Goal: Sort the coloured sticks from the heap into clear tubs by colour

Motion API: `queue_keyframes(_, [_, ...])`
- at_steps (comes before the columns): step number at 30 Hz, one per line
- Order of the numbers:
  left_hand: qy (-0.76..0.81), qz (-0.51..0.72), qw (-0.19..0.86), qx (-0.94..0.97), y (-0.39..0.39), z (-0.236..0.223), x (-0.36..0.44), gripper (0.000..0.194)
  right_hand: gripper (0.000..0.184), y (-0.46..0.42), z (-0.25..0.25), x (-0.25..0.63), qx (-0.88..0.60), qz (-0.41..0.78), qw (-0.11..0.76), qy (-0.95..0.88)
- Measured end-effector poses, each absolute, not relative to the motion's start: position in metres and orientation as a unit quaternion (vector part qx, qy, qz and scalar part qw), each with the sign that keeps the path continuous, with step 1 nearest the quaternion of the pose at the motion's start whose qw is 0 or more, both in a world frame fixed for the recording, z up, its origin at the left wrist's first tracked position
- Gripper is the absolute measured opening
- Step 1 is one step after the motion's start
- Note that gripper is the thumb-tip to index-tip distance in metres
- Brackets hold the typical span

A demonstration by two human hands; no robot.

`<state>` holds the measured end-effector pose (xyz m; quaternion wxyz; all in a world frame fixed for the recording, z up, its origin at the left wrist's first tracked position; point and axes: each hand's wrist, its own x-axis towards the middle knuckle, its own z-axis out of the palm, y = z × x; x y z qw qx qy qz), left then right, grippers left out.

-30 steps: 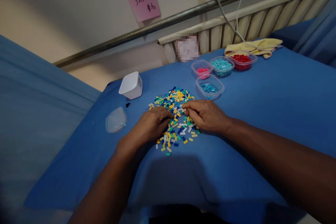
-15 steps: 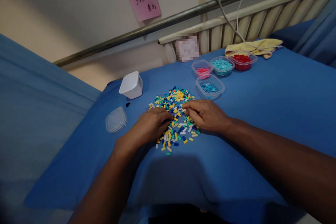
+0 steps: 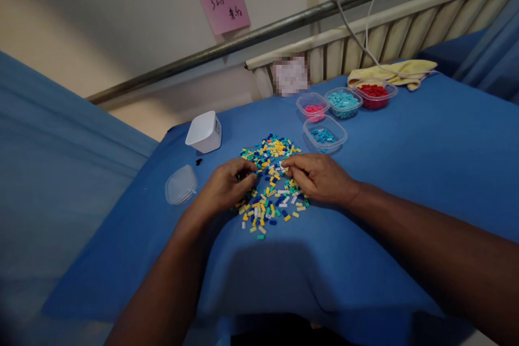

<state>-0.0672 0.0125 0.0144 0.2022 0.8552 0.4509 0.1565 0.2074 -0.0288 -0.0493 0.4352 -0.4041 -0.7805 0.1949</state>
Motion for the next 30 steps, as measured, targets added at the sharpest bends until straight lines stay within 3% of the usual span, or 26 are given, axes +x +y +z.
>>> queue_keyframes(13, [0.369, -0.002, 0.046, 0.928, 0.003, 0.013, -0.059, 0.023, 0.03, -0.029, -0.051, 0.208, -0.404, 0.189, 0.434, -0.783])
queue_keyframes(20, [0.36, 0.013, 0.061, 0.931, -0.001, 0.019, -0.056, 0.021, 0.029, -0.029, -0.049, 0.209, -0.398, 0.173, 0.444, -0.784])
queue_keyframes(25, [0.374, 0.094, 0.153, 0.91, -0.001, 0.017, -0.059, 0.018, 0.03, -0.033, -0.042, 0.215, -0.368, 0.119, 0.449, -0.806])
queue_keyframes(28, [0.431, 0.208, 0.322, 0.817, 0.004, 0.014, -0.063, 0.011, 0.03, -0.04, -0.037, 0.218, -0.34, 0.093, 0.448, -0.821])
queue_keyframes(30, [0.461, 0.278, 0.443, 0.717, 0.007, 0.013, -0.064, 0.018, 0.03, -0.045, -0.034, 0.217, -0.317, 0.089, 0.446, -0.832])
